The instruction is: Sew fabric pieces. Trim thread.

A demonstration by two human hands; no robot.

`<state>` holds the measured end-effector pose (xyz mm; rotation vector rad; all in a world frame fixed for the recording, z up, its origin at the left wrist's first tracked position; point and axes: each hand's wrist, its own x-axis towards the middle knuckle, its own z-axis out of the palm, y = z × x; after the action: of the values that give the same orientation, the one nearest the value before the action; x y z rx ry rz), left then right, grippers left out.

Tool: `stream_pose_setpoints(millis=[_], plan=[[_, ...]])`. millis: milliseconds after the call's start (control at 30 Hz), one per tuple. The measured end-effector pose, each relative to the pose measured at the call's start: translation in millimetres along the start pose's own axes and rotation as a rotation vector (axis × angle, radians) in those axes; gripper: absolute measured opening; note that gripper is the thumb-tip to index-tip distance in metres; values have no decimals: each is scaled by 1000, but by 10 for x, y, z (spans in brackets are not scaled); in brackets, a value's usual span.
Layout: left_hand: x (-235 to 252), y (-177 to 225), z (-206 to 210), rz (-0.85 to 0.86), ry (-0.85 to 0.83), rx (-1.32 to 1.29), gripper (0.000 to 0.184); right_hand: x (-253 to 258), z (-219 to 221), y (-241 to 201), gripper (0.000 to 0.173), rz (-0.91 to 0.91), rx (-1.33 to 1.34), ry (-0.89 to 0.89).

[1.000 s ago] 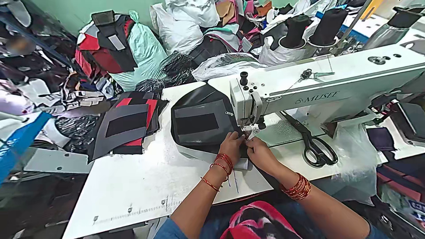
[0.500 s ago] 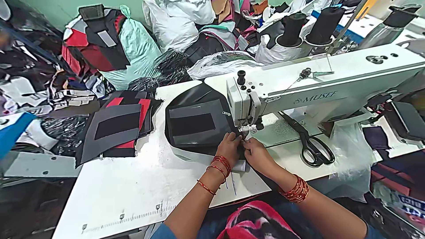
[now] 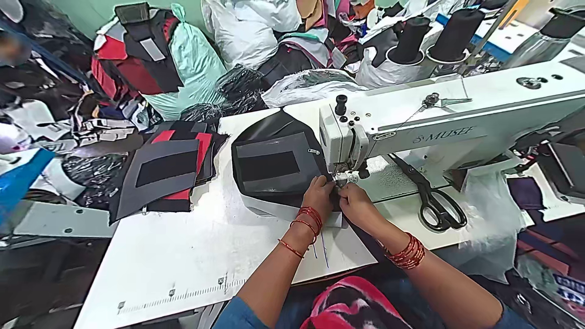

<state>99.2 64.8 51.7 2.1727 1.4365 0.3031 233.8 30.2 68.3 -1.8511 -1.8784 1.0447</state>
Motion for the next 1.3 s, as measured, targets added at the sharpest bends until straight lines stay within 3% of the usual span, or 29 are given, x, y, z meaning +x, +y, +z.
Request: stream_pose_setpoints(millis=[133, 833, 1033, 1200, 1300], plan=[[15, -16, -25, -46, 79, -107, 30, 58, -46, -26, 33, 27, -17, -15], [144, 62, 22, -143, 75, -84, 28, 175, 20, -109, 33, 108, -78, 14], [-170, -25, -100, 17, -69, -38, 36, -40, 103, -28, 43, 110, -137, 97], [-629, -43, -354, 114, -370, 260, 84, -202, 187, 180, 41, 24, 9, 221], [-576, -43, -441, 84, -437, 306, 91, -250, 189, 192, 42, 33, 68, 216]])
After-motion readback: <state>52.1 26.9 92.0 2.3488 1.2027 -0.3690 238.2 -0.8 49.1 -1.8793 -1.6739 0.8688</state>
